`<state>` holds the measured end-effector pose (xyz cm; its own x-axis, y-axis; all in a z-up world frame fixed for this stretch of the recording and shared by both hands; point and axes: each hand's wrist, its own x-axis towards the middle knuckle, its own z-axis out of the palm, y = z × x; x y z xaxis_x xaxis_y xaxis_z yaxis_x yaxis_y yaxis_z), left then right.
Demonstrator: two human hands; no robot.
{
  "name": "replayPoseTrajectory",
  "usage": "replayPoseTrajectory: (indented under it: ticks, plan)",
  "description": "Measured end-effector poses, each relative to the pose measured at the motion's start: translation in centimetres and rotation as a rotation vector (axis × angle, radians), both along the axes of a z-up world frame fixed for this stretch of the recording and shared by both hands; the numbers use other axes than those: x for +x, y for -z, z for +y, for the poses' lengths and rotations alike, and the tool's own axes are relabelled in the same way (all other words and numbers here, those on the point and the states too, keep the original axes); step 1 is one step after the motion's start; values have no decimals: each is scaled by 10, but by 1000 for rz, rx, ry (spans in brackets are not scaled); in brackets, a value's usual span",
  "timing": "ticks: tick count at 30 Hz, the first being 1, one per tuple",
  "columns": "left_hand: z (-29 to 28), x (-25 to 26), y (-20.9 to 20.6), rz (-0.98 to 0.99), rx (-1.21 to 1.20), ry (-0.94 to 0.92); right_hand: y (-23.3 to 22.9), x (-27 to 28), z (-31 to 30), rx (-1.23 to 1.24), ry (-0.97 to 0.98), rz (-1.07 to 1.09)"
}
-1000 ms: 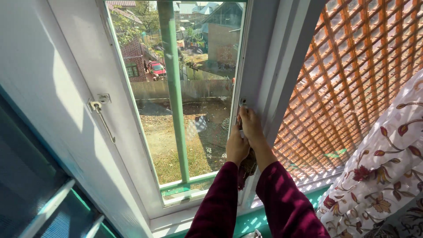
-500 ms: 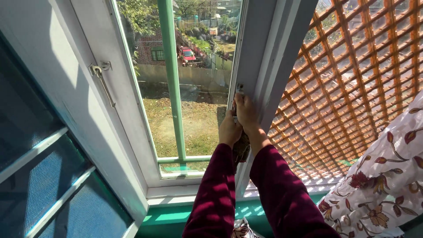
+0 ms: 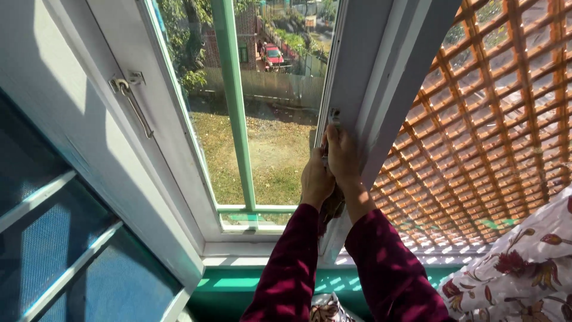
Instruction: The person wipes the window frame and screen with a cloth, moving around the perimeter and across the mesh. They open and close the window and screen multiple times while continuing to wipe the surfaces.
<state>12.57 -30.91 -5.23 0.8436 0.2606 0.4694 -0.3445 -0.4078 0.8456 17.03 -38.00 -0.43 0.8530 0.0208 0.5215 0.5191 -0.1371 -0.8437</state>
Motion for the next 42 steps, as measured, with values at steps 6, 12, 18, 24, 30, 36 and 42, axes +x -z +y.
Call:
replayPoseTrajectory:
  ticks: [6,12,18,24,30,36,42]
  plan:
    - [10,-2,-6,-37,-20,58,13,3,-2,85,-27,-74]
    - [7,-32,77,-172,-41,-47,111,-33,-14,-151,146,-320]
    - [28,-30,206,415,-84,-115,274,-25,-25,-261,66,431]
    - [46,-21,329,598,136,-107,435,-9,-24,-792,128,409]
    - [42,-16,370,647,262,78,487,3,-11,-1231,114,388]
    - [53,-3,373,631,437,361,471,9,-8,-1290,92,647]
    - [58,14,419,704,547,448,465,7,2,-1141,126,618]
